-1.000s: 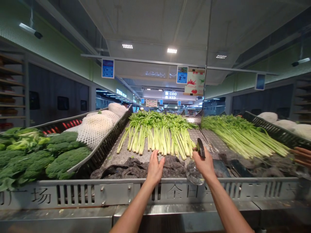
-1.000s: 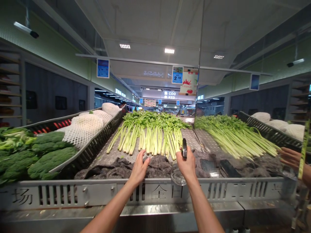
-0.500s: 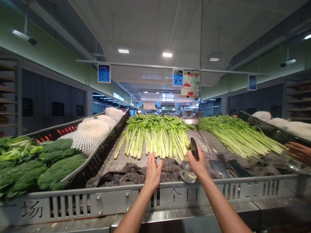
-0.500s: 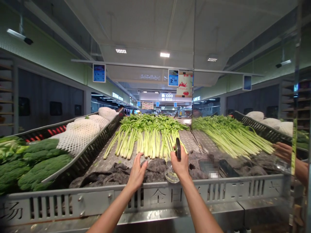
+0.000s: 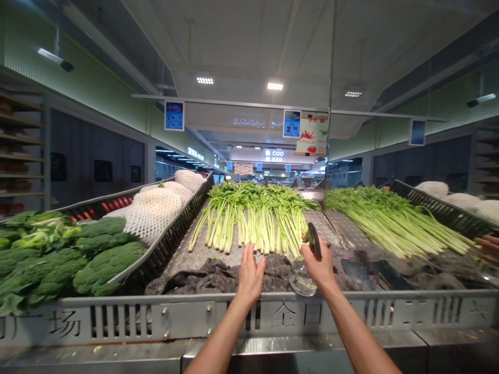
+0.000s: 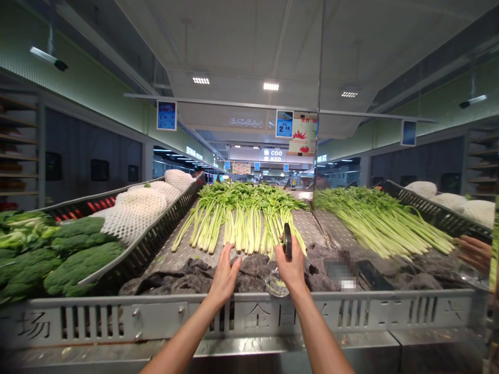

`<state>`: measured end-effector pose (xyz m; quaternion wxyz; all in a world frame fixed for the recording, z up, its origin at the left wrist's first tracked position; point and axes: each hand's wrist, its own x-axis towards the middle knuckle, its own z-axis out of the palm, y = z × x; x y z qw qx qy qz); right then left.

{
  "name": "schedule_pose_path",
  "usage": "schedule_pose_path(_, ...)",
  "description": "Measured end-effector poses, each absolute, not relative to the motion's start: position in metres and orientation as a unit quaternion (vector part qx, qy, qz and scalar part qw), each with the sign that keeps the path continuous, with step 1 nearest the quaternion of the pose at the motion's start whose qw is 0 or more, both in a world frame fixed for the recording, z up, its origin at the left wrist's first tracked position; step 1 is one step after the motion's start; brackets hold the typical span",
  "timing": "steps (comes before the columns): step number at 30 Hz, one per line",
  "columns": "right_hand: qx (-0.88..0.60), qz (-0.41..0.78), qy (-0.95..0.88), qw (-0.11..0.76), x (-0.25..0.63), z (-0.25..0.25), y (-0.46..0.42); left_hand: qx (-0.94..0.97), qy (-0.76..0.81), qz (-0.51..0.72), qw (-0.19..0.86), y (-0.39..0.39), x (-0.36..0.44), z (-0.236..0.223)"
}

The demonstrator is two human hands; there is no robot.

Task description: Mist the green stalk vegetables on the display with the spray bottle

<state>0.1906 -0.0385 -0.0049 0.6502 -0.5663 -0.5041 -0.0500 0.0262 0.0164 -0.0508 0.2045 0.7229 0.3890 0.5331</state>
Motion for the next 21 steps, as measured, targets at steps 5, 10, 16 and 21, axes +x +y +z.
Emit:
schedule_pose_path(5, -0.557, -0.032, -0.505, 0.659, 0.186, -0.004, -0.034, 0.719, 0.39, 0.536, 0.207, 0.016, 0.026, -0.051)
schedule_pose_path(10, -0.562, -0.013, -0.507, 0.654, 0.178, -0.002, -0.035, 0.717, 0.393, 0.542, 0.194, 0.016, 0.026, -0.052)
schedule_pose_path(16, -0.566, -0.028, -0.52, 0.639, 0.171, 0.001, -0.037, 0.721, 0.405, 0.533, 0.178, 0.016, 0.027, -0.051)
schedule_pose_path(21, -0.562, -0.023, -0.524, 0.639, 0.167, 0.0, -0.036, 0.707, 0.439, 0.53, 0.163, 0.02, 0.028, -0.046)
